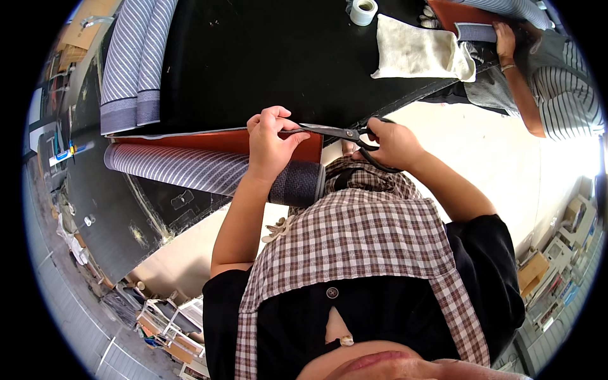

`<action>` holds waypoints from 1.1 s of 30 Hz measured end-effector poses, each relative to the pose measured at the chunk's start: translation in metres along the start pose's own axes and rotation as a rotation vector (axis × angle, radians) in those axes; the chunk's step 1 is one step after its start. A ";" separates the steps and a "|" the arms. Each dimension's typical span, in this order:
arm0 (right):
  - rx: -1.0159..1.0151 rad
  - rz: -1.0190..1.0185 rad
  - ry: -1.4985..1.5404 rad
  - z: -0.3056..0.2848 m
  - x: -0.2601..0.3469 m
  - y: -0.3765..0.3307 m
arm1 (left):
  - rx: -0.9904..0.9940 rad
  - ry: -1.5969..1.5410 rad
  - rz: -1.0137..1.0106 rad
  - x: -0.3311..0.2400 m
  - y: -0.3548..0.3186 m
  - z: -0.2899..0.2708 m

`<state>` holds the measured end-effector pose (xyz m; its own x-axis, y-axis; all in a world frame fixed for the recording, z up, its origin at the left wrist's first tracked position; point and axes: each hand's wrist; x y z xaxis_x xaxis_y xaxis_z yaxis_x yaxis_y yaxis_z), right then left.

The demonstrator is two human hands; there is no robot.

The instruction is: The person uses shears to cut through a large roll of material on a black work table, then trims a smaller strip from the end of the roll.

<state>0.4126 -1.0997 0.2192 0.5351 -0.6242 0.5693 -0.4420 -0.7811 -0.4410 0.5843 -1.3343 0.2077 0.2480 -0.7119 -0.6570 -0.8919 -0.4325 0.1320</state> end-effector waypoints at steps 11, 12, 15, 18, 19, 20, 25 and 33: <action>0.038 0.124 0.484 0.021 -0.021 -0.012 | 0.050 -0.026 0.032 -0.003 0.003 -0.006; 0.035 0.123 0.439 0.021 -0.023 -0.013 | 0.040 -0.020 0.056 -0.004 0.005 -0.006; 0.030 0.098 0.363 0.026 -0.031 -0.019 | 0.042 -0.013 0.090 -0.003 0.006 -0.004; 0.063 0.116 0.397 0.028 -0.032 -0.025 | 0.049 0.033 0.145 -0.004 0.008 -0.003; 0.041 0.098 0.416 0.031 -0.036 -0.028 | 0.044 0.051 0.181 -0.007 0.012 -0.001; 0.004 0.069 0.406 0.041 -0.042 -0.029 | 0.032 0.068 0.216 -0.008 0.011 -0.001; -0.005 0.060 0.422 0.035 -0.026 -0.042 | -0.004 0.101 0.294 -0.016 0.005 -0.012; -0.048 0.003 0.346 0.036 -0.034 -0.044 | -0.069 0.093 0.411 -0.018 0.002 -0.011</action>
Point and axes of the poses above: each hand's wrist, its own y-axis towards the middle knuckle, its own z-axis out of the palm, x = y × z, and after that the axes turned 2 degrees about -y, right-handed
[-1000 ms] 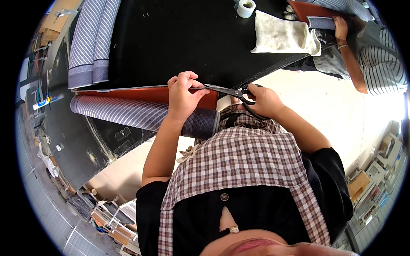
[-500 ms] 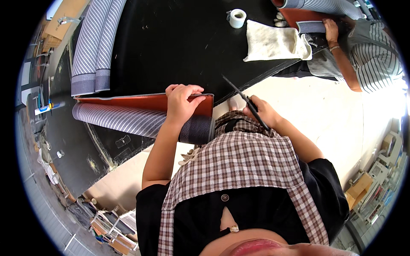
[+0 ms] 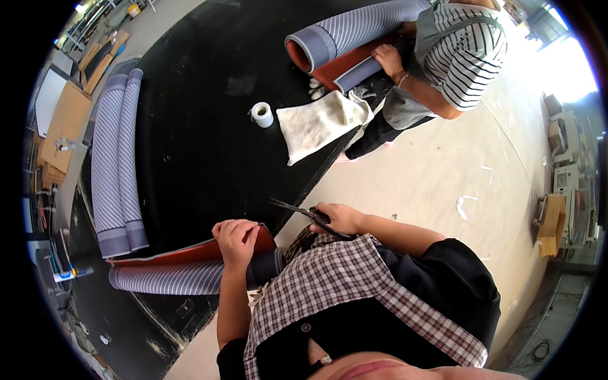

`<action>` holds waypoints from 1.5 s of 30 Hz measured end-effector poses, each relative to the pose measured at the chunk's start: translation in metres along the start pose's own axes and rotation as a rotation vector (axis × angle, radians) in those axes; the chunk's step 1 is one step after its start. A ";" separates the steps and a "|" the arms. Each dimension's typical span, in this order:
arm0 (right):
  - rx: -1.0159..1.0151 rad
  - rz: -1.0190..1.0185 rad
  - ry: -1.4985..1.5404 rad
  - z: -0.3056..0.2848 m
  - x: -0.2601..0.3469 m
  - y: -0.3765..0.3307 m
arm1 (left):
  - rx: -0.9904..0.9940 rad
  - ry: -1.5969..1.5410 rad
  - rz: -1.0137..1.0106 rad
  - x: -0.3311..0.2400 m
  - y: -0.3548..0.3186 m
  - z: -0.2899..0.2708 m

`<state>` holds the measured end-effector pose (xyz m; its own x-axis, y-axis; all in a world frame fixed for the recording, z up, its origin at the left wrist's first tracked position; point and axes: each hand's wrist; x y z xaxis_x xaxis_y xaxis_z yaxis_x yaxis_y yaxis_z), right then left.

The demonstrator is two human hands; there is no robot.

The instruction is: The person uses shears to cut through a large roll of material on a black work table, then trims a smaller strip from the end of the roll.

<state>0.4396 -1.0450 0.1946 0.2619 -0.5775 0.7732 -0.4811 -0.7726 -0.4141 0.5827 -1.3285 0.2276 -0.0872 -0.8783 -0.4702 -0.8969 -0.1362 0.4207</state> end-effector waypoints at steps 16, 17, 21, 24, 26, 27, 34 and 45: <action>0.001 -0.034 0.013 0.003 0.002 0.000 | -0.002 -0.098 0.006 0.010 -0.005 0.003; 0.001 -0.035 0.016 0.003 0.002 0.000 | -0.006 -0.105 0.002 0.011 -0.005 0.004; 0.016 -0.032 0.037 0.004 0.004 0.000 | -0.017 -0.151 -0.029 0.012 -0.007 0.003; 0.018 -0.031 0.045 0.004 0.005 -0.001 | -0.026 -0.235 -0.089 0.016 -0.008 0.003; 0.025 -0.024 0.047 0.004 0.007 -0.001 | -0.031 -0.292 -0.128 0.018 -0.010 0.001; 0.033 -0.017 0.044 0.003 0.008 -0.001 | -0.036 -0.318 -0.140 0.018 -0.011 0.002; 0.013 -0.022 0.038 0.009 0.000 0.007 | -0.049 -0.381 -0.166 0.022 -0.014 0.001; 0.130 -0.143 0.007 -0.007 0.013 0.011 | 0.002 0.002 0.126 -0.016 0.011 -0.018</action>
Point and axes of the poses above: each hand's wrist, its own y-axis towards the middle knuckle, its own z-axis out of the palm, x = y × z, and after that the axes turned 2 degrees about -y, right-handed
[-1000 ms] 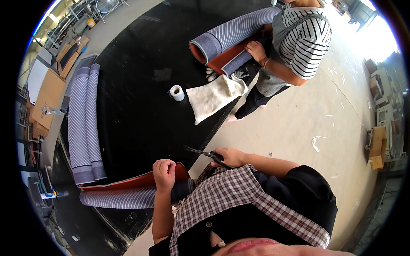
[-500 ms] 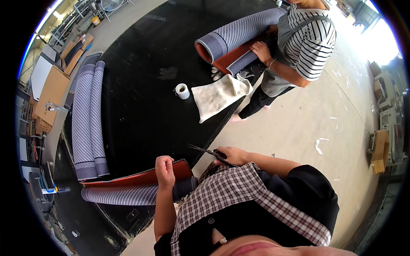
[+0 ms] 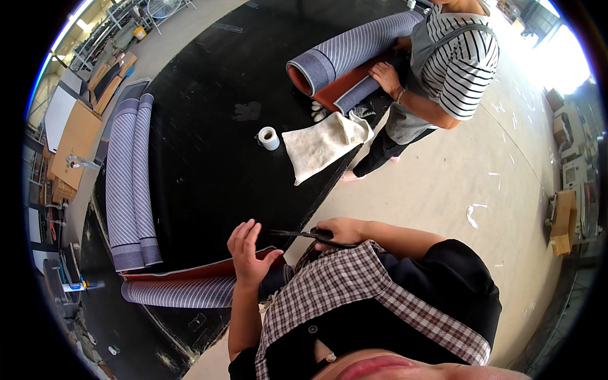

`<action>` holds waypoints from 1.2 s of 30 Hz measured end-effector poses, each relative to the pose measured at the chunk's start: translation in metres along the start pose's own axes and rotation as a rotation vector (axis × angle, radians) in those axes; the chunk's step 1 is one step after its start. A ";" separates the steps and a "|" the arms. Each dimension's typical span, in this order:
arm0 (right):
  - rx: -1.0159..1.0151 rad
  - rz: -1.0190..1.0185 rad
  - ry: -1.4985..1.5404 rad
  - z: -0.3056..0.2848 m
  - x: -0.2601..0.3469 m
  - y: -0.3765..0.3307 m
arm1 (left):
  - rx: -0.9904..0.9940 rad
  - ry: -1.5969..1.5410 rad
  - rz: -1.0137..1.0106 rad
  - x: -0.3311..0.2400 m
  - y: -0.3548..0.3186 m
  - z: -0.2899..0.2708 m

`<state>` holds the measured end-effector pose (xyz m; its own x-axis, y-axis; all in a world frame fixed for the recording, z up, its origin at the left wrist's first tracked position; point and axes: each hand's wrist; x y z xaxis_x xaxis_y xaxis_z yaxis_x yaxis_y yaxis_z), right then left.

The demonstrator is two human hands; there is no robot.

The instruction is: The person uses shears to cut through a large roll of material on a black work table, then trims a smaller strip from the end of the roll.

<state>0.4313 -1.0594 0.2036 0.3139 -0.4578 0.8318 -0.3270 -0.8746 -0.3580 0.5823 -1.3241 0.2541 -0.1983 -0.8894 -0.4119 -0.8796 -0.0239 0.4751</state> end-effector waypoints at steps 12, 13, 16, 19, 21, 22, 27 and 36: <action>0.050 -0.083 -0.168 -0.017 0.011 -0.012 | 0.142 -0.091 0.238 -0.026 0.020 0.005; 0.048 -0.075 -0.160 -0.018 0.010 -0.013 | 0.122 -0.082 0.248 -0.025 0.020 0.004; 0.038 -0.083 -0.148 -0.024 0.006 -0.018 | 0.053 -0.012 0.225 -0.007 0.014 -0.006; 0.017 -0.018 -0.164 -0.030 0.001 -0.026 | -0.021 -0.032 -0.056 0.008 -0.004 -0.018; 0.017 0.009 -0.162 -0.035 0.004 -0.029 | -0.019 0.024 -0.199 0.023 -0.024 -0.031; 0.018 0.025 -0.159 -0.037 0.004 -0.031 | 0.075 0.064 -0.296 0.027 -0.030 -0.041; -0.074 -0.002 -0.158 -0.032 0.001 -0.030 | 0.138 0.284 -0.401 0.021 -0.047 -0.055; -0.079 -0.005 -0.166 -0.021 0.005 -0.013 | 0.271 0.383 -0.471 0.052 -0.066 -0.039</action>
Point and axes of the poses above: each hand's wrist, its own y-axis towards the middle knuckle, its own z-axis out of the palm, x = y × z, and after that the axes turned 2 degrees about -y, right-handed
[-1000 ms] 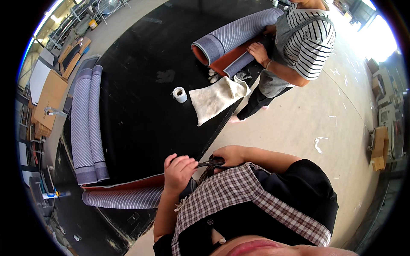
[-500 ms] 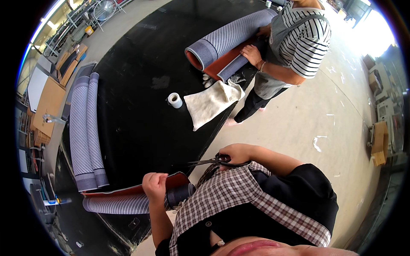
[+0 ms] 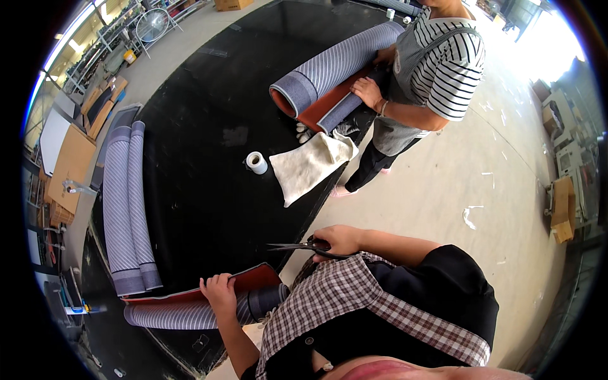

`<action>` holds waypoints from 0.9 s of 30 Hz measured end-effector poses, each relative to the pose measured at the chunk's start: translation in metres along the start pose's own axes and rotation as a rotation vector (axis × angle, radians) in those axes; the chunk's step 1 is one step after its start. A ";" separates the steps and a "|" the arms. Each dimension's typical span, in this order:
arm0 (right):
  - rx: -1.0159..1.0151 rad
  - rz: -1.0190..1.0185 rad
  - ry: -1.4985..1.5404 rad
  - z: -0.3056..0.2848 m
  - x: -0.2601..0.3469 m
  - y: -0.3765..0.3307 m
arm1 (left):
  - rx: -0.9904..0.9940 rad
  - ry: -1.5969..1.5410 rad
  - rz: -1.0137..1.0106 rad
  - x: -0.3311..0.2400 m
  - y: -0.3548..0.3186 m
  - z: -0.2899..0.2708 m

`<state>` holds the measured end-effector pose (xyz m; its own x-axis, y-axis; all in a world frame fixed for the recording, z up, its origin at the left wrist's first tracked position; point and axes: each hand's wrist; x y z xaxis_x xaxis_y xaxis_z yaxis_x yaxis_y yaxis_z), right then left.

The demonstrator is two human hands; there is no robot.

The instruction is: The person uses shears to cut through a large roll of material on a black work table, then trims a smaller strip from the end of the roll.

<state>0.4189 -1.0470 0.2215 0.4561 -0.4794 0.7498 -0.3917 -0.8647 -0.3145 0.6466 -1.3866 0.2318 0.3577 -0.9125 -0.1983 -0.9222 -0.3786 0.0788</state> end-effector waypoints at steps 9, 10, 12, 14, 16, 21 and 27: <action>-0.036 -0.172 0.112 0.020 0.041 0.064 | -0.033 -0.001 -0.005 -0.003 0.004 0.007; -0.038 -0.194 0.115 0.027 0.047 0.077 | -0.030 -0.001 -0.006 -0.004 0.005 0.009; -0.091 -0.249 0.105 0.046 0.059 0.098 | -0.027 0.000 -0.010 -0.001 0.005 0.013; -0.090 -0.287 0.093 0.059 0.072 0.116 | -0.100 0.020 0.036 0.005 0.001 0.020; -0.056 -0.290 0.069 0.067 0.080 0.129 | -0.103 0.007 0.038 0.002 0.005 0.020; -0.002 -0.258 0.023 0.071 0.106 0.135 | 0.049 -0.014 -0.069 0.007 -0.003 0.012; 0.020 -0.165 0.031 0.073 0.096 0.152 | -0.333 0.300 -0.721 -0.035 -0.027 -0.012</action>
<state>0.4617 -1.2353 0.2030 0.4880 -0.3261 0.8096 -0.2977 -0.9341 -0.1968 0.6609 -1.3458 0.2484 0.9087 -0.4149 -0.0463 -0.3790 -0.8663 0.3255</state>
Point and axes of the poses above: each hand's wrist, its own y-axis towards the middle knuckle, its own z-axis out of the palm, x = y × z, and after that the axes turned 2 degrees about -y, right-handed
